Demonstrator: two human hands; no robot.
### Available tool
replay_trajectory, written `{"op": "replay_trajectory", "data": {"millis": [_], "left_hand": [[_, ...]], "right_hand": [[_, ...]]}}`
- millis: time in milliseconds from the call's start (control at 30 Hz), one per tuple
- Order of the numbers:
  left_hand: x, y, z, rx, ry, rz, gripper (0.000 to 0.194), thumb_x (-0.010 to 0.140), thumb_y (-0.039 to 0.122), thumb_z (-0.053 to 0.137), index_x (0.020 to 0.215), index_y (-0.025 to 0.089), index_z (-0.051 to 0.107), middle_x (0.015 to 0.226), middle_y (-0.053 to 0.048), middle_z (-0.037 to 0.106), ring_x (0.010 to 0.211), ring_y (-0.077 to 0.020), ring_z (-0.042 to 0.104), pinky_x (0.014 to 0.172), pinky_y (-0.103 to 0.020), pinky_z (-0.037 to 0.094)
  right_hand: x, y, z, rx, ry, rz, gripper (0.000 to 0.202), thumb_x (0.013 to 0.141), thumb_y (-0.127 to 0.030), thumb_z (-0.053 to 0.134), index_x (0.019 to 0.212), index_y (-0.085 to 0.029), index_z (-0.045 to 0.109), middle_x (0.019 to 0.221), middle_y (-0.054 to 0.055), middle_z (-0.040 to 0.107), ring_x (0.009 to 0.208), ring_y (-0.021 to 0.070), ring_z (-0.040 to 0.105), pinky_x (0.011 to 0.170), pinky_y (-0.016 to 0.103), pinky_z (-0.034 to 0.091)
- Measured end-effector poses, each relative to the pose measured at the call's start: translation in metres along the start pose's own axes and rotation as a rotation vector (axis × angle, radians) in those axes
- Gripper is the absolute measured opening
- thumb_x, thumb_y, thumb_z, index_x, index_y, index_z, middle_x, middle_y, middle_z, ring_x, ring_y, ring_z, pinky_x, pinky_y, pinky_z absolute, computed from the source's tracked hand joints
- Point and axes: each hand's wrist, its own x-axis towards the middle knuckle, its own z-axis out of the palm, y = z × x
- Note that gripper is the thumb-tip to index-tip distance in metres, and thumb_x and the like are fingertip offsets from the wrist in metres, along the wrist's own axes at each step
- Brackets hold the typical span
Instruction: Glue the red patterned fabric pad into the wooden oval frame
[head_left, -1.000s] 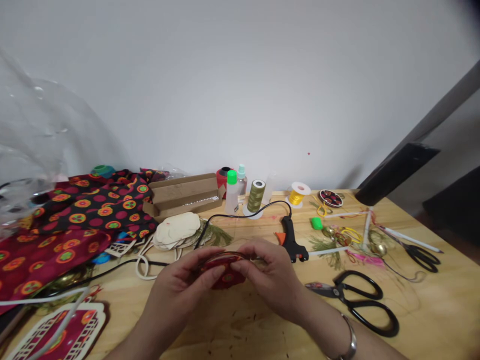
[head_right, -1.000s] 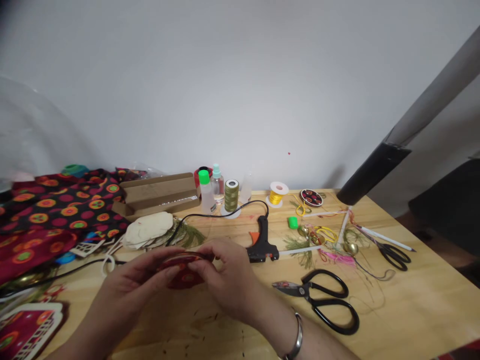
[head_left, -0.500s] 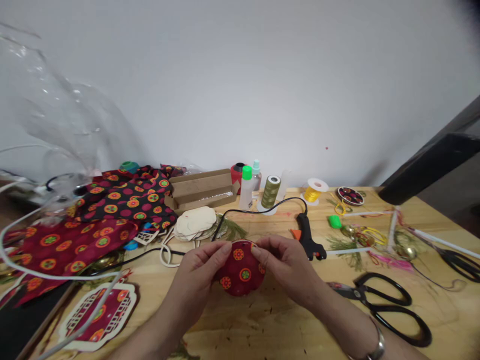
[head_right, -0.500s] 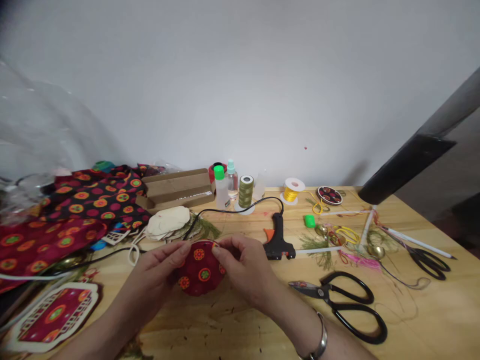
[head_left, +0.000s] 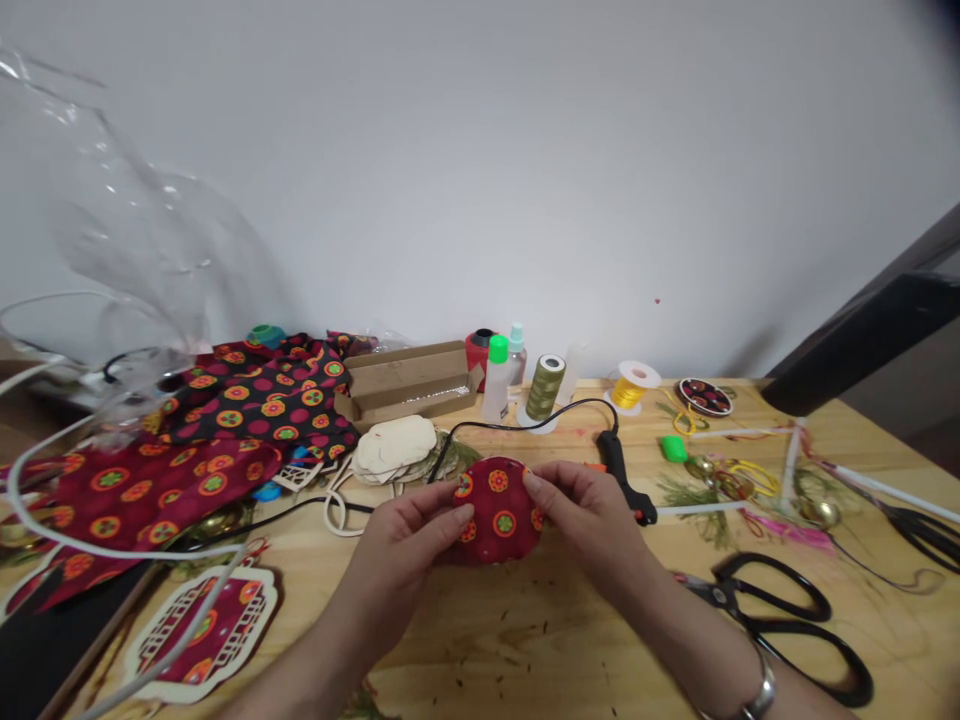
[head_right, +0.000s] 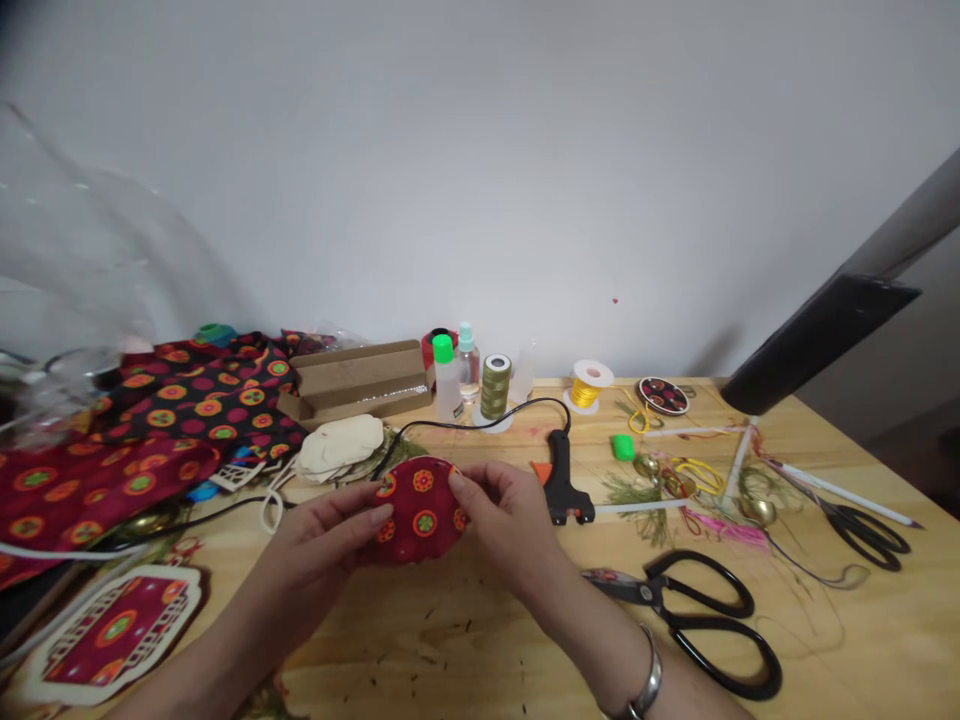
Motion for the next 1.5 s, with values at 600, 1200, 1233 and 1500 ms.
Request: {"op": "replay_trajectory", "data": {"millis": [600, 1200, 1233, 1500], "left_hand": [[-0.001, -0.001, 0.002, 0.135, -0.051, 0.023, 0.03, 0.068, 0.027, 0.077, 0.098, 0.024, 0.074, 0.08, -0.002, 0.077, 0.067, -0.0129, 0.067, 0.062, -0.02, 0.054], [-0.009, 0.001, 0.006, 0.298, -0.196, -0.098, 0.022, 0.069, 0.026, 0.072, 0.089, 0.017, 0.077, 0.077, -0.005, 0.077, 0.065, -0.014, 0.066, 0.062, -0.02, 0.048], [-0.009, 0.001, 0.005, 0.29, -0.185, -0.103, 0.022, 0.069, 0.026, 0.073, 0.088, 0.016, 0.077, 0.078, -0.005, 0.077, 0.065, -0.0137, 0.066, 0.061, -0.019, 0.048], [-0.001, -0.002, -0.003, 0.112, -0.066, -0.102, 0.02, 0.072, 0.025, 0.072, 0.09, 0.017, 0.075, 0.075, -0.005, 0.076, 0.057, -0.0127, 0.066, 0.054, -0.02, 0.052]], "right_hand": [[-0.004, -0.001, 0.001, -0.272, 0.072, -0.15, 0.021, 0.078, -0.033, 0.061, 0.068, -0.015, 0.065, 0.059, -0.001, 0.058, 0.054, 0.0114, 0.049, 0.049, 0.021, 0.039], [-0.008, 0.0, -0.001, -0.489, 0.022, -0.286, 0.033, 0.086, -0.029, 0.05, 0.056, -0.018, 0.053, 0.052, -0.003, 0.048, 0.052, 0.0114, 0.045, 0.051, 0.022, 0.034], [-0.007, 0.0, -0.003, -0.469, 0.063, -0.274, 0.032, 0.086, -0.03, 0.05, 0.057, -0.018, 0.054, 0.052, -0.003, 0.048, 0.051, 0.0116, 0.044, 0.05, 0.022, 0.034], [-0.001, -0.011, -0.019, -0.307, 0.281, -0.295, 0.048, 0.091, -0.048, 0.039, 0.054, -0.019, 0.049, 0.051, -0.002, 0.046, 0.049, 0.0114, 0.042, 0.048, 0.024, 0.033]]}}
